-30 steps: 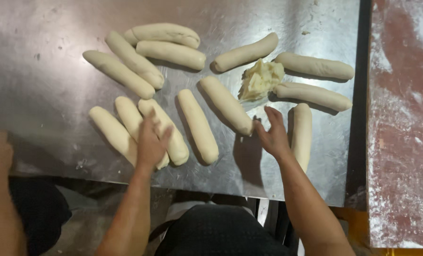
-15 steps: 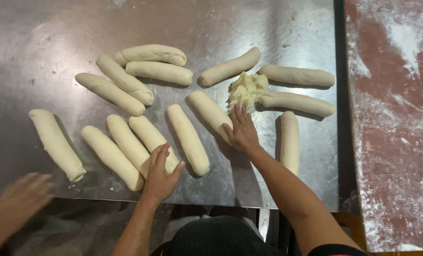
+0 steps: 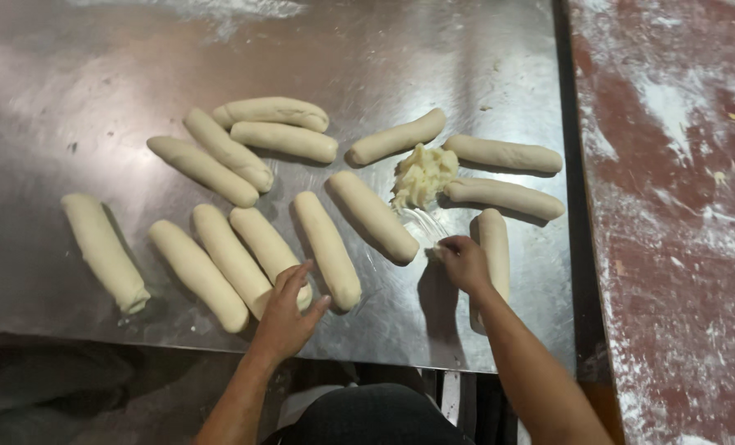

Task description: The person shapes pieces of dough on a metal table, rolling them into logs and adding a light-colored filling by hand.

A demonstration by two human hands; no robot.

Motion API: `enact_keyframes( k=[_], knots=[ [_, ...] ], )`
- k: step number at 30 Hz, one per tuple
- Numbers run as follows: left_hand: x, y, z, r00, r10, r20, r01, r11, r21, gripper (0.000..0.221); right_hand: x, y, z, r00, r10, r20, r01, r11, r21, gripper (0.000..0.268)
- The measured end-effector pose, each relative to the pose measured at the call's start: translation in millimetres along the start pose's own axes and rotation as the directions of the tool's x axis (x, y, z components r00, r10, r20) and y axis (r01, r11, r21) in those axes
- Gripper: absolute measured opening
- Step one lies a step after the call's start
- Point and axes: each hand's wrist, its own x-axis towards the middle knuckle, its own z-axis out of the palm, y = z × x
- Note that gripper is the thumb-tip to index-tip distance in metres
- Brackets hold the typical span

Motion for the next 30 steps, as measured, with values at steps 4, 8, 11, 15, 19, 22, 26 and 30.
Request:
enact_keyframes(
  k=[4, 8, 11, 15, 19, 22, 26, 30],
  knots=[
    [21, 1, 27, 0.996, 0.082, 0.038, -0.072, 0.974, -0.214, 0.074, -24, -24, 11, 0.986, -0.066, 0.155, -0.088, 0.586, 0.806, 0.030],
    [74, 29, 85, 0.971, 0.093, -0.222, -0.214, 0.756, -0.619, 0.063, -82, -92, 69, 0.833, -0.334, 0.441, -0.342, 0.315, 0.885, 0.069],
    [66, 61, 116, 0.854, 0.411, -0.319, -0.462, 0.881, -0.100, 0.075, -81, -140, 52, 0.851, -0.389, 0.352, -0.298, 0.194, 0.935, 0.089],
    [60, 69, 126, 0.687, 0.678, -0.262, -0.695, 0.718, 0.035, 0.076, -50, -179, 30, 0.915, -0.326, 0.238, -0.252, -0.001, 0.968, 0.095],
    [106, 55, 108, 0.835, 0.404, -0.373, -0.428, 0.904, 0.023, 0.072, -72, -183, 50, 0.820, -0.449, 0.356, -0.291, 0.208, 0.934, 0.094],
    [89, 52, 131, 0.751, 0.522, -0.404, -0.464, 0.853, 0.240, 0.073, -46, -182, 58, 0.765, -0.550, 0.334, -0.248, 0.227, 0.942, 0.090],
    [107, 11, 108, 0.751, 0.519, -0.407, -0.470, 0.854, 0.223, 0.065, -53, -179, 61, 0.727, -0.499, 0.471, -0.422, 0.216, 0.880, 0.097],
    [149, 57, 173, 0.405, -0.004, -0.914, 0.258, 0.960, 0.110, 0.089, -26, -178, 89, 0.628, -0.617, 0.474, -0.440, 0.221, 0.871, 0.098]
  ],
)
